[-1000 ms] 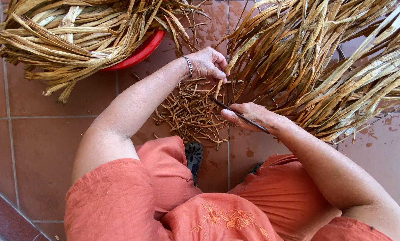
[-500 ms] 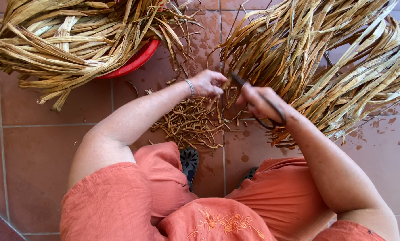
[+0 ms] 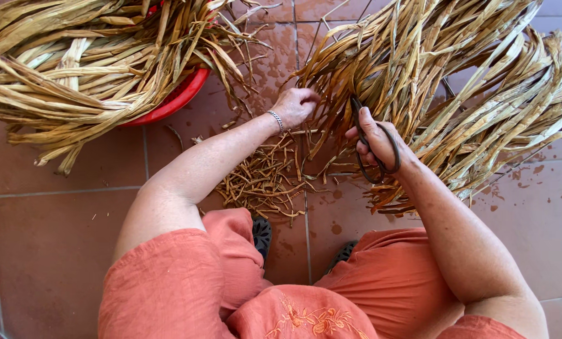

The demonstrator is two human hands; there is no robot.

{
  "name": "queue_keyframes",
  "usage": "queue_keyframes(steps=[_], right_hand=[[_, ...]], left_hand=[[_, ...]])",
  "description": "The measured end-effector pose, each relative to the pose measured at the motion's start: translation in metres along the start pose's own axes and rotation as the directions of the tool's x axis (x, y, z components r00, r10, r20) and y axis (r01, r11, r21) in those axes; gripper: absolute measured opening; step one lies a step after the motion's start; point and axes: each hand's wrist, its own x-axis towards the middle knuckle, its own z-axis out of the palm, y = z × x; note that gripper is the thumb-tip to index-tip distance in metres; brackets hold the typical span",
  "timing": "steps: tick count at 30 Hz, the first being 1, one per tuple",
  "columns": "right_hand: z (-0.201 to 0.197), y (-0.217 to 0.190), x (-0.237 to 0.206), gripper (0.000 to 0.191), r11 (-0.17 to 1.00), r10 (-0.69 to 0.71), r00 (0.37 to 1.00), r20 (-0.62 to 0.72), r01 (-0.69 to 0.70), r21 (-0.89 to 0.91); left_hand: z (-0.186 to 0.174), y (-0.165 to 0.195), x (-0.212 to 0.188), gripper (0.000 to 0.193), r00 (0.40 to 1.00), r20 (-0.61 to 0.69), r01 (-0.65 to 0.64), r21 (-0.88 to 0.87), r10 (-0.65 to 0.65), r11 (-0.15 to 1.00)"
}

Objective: The person sits on a tiled floor and uses scissors to cut dried palm leaves into small pieces. The cut pieces fall onto the floor, while a red basket containing more leaves is visible nearby.

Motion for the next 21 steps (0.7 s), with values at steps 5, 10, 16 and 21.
queue_keyframes(steps=[5,10,16,21], right_hand=[[-0.002,0.003,0.000,0.075,0.999,-0.019,1.000,-0.003,0.019,-0.029],[-0.005,0.007,0.001,0.075,0.996,-0.060,0.998,-0.001,0.060,-0.058],[-0.003,0.008,0.004,0.074,0.997,-0.061,0.998,0.007,0.061,-0.039],[-0.001,0.006,0.003,0.073,0.991,-0.072,0.997,-0.034,0.068,-0.119]], left_hand=[[0.022,0.015,0.033,0.033,0.967,-0.246,-0.049,0.060,0.063,0.997],[0.016,0.025,0.046,0.021,0.980,-0.169,0.109,0.014,-0.105,0.994],[-0.022,0.023,0.038,0.016,0.987,0.046,0.163,-0.327,-0.157,0.931],[-0.037,0.035,0.027,0.016,0.975,0.157,0.213,-0.442,-0.159,0.871]])
